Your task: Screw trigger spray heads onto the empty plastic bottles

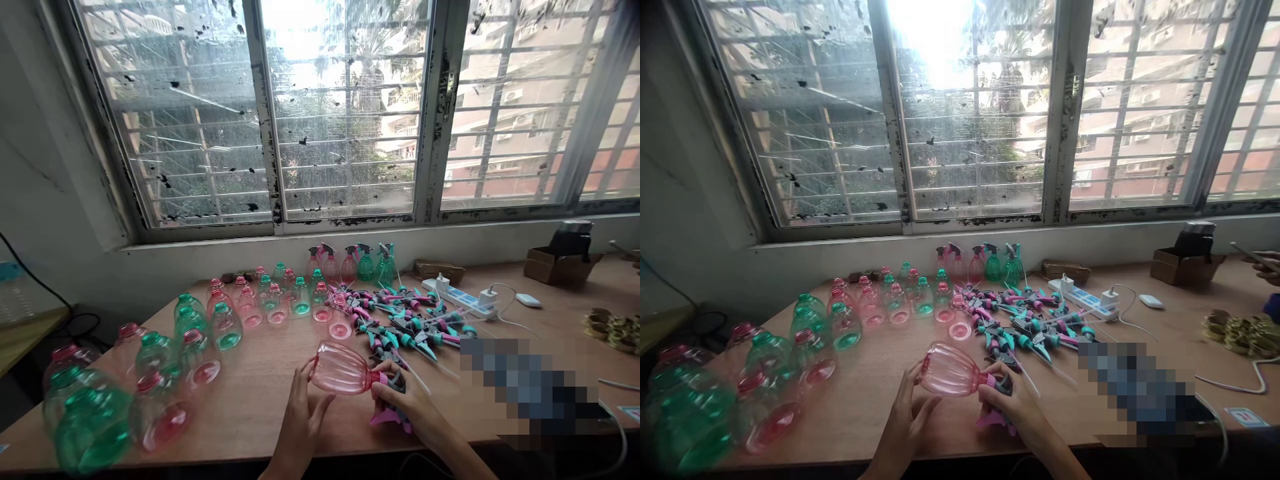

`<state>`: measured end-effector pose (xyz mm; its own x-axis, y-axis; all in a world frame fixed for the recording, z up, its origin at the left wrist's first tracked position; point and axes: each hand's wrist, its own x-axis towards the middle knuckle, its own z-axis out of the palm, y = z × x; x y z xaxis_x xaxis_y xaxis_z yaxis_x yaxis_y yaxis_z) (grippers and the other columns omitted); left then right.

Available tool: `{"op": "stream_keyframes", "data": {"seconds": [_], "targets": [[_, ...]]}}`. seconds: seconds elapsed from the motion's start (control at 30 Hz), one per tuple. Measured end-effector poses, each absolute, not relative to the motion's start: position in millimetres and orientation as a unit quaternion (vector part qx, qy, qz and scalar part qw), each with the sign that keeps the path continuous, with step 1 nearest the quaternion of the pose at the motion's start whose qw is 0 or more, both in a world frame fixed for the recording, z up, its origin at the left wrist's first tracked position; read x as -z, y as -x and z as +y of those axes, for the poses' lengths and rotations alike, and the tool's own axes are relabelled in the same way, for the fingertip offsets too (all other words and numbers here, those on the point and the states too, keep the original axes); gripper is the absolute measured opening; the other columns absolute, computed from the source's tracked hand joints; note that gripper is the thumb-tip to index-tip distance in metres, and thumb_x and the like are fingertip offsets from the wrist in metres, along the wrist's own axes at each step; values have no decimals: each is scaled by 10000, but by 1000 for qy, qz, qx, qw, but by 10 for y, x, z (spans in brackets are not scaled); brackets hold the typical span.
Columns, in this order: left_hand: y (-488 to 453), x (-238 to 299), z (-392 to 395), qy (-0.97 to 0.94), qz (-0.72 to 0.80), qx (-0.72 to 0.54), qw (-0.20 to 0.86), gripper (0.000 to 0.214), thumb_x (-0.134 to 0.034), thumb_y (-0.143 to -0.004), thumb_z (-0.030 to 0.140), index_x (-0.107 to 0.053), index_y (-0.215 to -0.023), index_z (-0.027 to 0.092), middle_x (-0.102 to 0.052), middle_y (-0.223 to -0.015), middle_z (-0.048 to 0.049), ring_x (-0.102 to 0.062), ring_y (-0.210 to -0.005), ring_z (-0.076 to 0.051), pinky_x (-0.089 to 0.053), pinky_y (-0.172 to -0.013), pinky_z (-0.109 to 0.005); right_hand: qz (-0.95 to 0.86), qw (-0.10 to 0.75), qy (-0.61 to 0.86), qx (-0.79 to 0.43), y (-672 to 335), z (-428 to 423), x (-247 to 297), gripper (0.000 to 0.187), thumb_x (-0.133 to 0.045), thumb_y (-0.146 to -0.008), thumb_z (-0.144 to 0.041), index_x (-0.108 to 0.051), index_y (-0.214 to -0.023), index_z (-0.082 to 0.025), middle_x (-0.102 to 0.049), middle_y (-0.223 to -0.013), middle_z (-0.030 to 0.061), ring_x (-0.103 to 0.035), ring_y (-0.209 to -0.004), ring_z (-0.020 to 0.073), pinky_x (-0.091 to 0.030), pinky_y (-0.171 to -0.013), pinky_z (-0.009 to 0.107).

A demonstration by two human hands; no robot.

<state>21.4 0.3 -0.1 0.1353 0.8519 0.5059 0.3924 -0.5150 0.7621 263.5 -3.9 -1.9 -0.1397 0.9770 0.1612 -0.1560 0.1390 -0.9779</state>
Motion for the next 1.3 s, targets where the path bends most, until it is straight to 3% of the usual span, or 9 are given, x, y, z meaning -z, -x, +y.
{"op": "stream_keyframes", "data": {"seconds": [0.2,0.4,0.8,1.0,1.17,1.3], "targets": [[-208,-10,-39,-719,445,-477,240,687,-754,-826,394,-402,-1404,271,-473,-1459,-129,-441,-1370,-360,-336,-1156,-575,-554,526,393,-512,-2631,-61,2,348,-796,-799,-462,-589,-935,-216,-733,-633,-9,-674,-580,191,-472,-569,274],[-221,-43,-36,-695,425,-518,261,397,-621,-926,410,-522,-1282,266,-517,-1407,-109,-450,-1380,-331,-332,-1162,-560,-562,516,406,-503,-2657,-30,53,373,-808,-785,-463,-600,-965,-211,-753,-663,5,-677,-600,199,-471,-564,272],[-199,116,47,-718,401,-530,206,473,-673,-900,314,-488,-1335,307,-505,-1445,-97,-444,-1396,-325,-382,-1144,-542,-514,546,355,-558,-2642,-2,78,335,-797,-797,-451,-602,-890,-195,-696,-686,-8,-676,-557,180,-484,-519,259],[-191,18,-7,-719,430,-496,229,533,-671,-896,373,-453,-1378,305,-528,-1425,-103,-485,-1351,-329,-378,-1139,-548,-515,551,348,-557,-2632,8,91,304,-778,-821,-441,-601,-866,-198,-707,-686,-2,-670,-560,173,-515,-539,271],[-193,43,-8,-710,426,-498,259,427,-509,-988,397,-441,-1400,307,-511,-1460,-101,-463,-1381,-308,-340,-1169,-546,-527,544,350,-552,-2635,10,96,293,-769,-839,-426,-598,-887,-193,-741,-719,23,-687,-568,173,-501,-534,256],[-198,108,31,-717,409,-514,234,416,-514,-989,361,-457,-1396,302,-521,-1460,-101,-461,-1388,-301,-345,-1177,-526,-511,547,340,-570,-2642,5,59,298,-749,-851,-447,-605,-865,-186,-735,-722,24,-677,-561,160,-487,-522,240]]}}
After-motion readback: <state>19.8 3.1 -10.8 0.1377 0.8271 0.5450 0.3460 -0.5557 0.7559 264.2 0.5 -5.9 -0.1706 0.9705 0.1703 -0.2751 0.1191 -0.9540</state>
